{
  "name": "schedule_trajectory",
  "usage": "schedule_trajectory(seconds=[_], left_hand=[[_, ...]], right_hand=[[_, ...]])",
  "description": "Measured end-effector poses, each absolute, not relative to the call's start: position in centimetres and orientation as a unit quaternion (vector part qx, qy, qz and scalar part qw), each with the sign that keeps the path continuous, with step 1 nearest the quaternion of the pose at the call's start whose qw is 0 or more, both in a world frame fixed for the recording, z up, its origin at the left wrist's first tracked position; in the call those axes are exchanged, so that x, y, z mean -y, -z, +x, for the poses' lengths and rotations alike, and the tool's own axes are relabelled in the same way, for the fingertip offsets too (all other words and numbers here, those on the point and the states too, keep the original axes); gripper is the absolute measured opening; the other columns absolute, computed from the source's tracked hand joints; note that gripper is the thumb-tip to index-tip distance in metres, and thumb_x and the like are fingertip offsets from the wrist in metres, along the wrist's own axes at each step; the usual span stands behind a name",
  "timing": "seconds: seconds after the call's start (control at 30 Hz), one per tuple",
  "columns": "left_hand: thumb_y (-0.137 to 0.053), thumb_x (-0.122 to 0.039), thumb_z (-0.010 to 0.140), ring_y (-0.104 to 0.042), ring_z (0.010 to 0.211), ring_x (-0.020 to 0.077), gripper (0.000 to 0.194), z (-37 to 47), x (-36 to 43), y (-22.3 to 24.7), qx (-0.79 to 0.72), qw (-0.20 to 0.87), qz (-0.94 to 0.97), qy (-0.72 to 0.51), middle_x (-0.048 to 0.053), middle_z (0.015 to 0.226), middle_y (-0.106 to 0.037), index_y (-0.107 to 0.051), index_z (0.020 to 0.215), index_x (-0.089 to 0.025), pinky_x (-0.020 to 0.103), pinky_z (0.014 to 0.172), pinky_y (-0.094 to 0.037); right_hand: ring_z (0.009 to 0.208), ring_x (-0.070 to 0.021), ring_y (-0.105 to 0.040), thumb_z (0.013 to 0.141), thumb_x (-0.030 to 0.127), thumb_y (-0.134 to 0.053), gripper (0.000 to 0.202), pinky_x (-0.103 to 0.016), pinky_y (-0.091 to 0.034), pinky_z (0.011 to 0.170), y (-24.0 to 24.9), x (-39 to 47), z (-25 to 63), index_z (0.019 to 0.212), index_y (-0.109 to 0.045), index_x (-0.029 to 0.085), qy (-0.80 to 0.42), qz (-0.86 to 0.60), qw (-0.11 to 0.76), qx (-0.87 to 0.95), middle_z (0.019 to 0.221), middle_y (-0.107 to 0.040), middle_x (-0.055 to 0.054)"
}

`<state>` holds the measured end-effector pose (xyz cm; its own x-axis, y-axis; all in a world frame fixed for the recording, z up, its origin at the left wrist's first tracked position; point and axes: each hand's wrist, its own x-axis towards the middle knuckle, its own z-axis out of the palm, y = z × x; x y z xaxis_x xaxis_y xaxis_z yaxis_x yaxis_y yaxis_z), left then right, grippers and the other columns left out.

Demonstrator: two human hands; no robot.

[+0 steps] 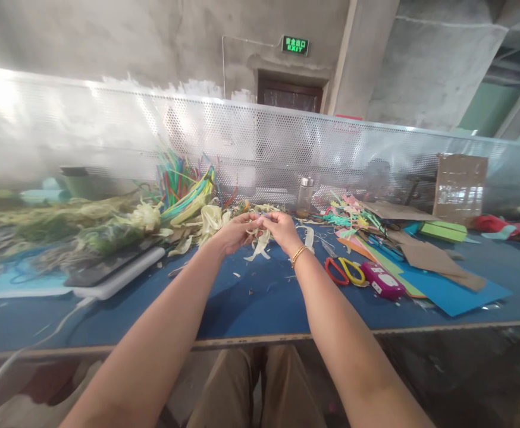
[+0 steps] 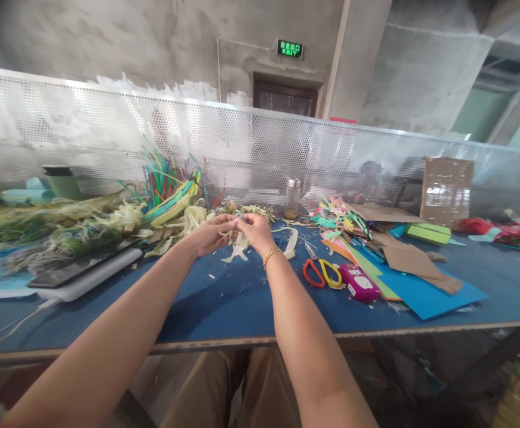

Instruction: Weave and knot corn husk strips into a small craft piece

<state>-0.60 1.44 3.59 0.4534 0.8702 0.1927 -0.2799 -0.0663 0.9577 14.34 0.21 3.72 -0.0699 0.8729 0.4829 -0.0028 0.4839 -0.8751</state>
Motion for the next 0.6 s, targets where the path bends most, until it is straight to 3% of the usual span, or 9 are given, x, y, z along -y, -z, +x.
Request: schedule_trajectory(seconds=[0.13, 0.3, 0.47, 0.6], left_hand=[[-0.082, -0.019, 0.06, -0.062, 0.064, 0.0106, 0.038, -0.9, -1.4, -3.6, -0.276, 0.615, 0.58, -0.457, 0.0, 0.07, -0.064, -0.059, 0.09, -0.019, 0.016, 0.048, -0.039], [-0.082, -0.023, 0.057, -0.064, 0.065, 0.0126, 0.038, -0.7, -1.7, -3.3, -0.306, 0.576, 0.598, -0.466, 0.003, 0.074, -0.068, -0.063, 0.09, -0.019, 0.018, 0.05, -0.039], [-0.079, -0.028, 0.06, -0.058, 0.056, 0.0112, 0.028, -0.4, -2.3, -2.9, -0.326, 0.506, 0.642, -0.474, 0.005, 0.07, -0.069, -0.067, 0.084, -0.017, 0.02, 0.046, -0.034], [-0.074, -0.026, 0.062, -0.046, 0.045, 0.0082, 0.013, -0.4, -2.8, -2.5, -0.341, 0.41, 0.716, -0.451, 0.002, 0.06, -0.065, -0.068, 0.07, -0.016, 0.021, 0.043, -0.031]], right_hand=[[0.048, -0.0075, -0.042, 0.07, 0.033, -0.066, 0.016, -0.021, -0.033, 0.048, -3.8, -0.3, 14.2, 0.066, -0.06, 0.018, -0.405, -0.345, 0.589, 0.608, 0.056, -0.054, 0.003], [0.044, -0.0059, -0.033, 0.07, 0.03, -0.065, 0.015, -0.02, -0.026, 0.044, -3.9, -0.5, 14.3, 0.064, -0.056, 0.019, -0.423, -0.351, 0.61, 0.571, 0.049, -0.044, 0.007], [0.044, -0.0067, -0.036, 0.07, 0.028, -0.061, 0.015, -0.02, -0.028, 0.043, -3.9, -0.6, 14.2, 0.063, -0.051, 0.02, -0.435, -0.34, 0.616, 0.562, 0.05, -0.045, 0.006], [0.05, -0.0088, -0.044, 0.072, 0.029, -0.057, 0.011, -0.021, -0.036, 0.048, -3.6, -0.6, 14.2, 0.067, -0.054, 0.02, -0.348, -0.376, 0.603, 0.611, 0.055, -0.051, 0.004]])
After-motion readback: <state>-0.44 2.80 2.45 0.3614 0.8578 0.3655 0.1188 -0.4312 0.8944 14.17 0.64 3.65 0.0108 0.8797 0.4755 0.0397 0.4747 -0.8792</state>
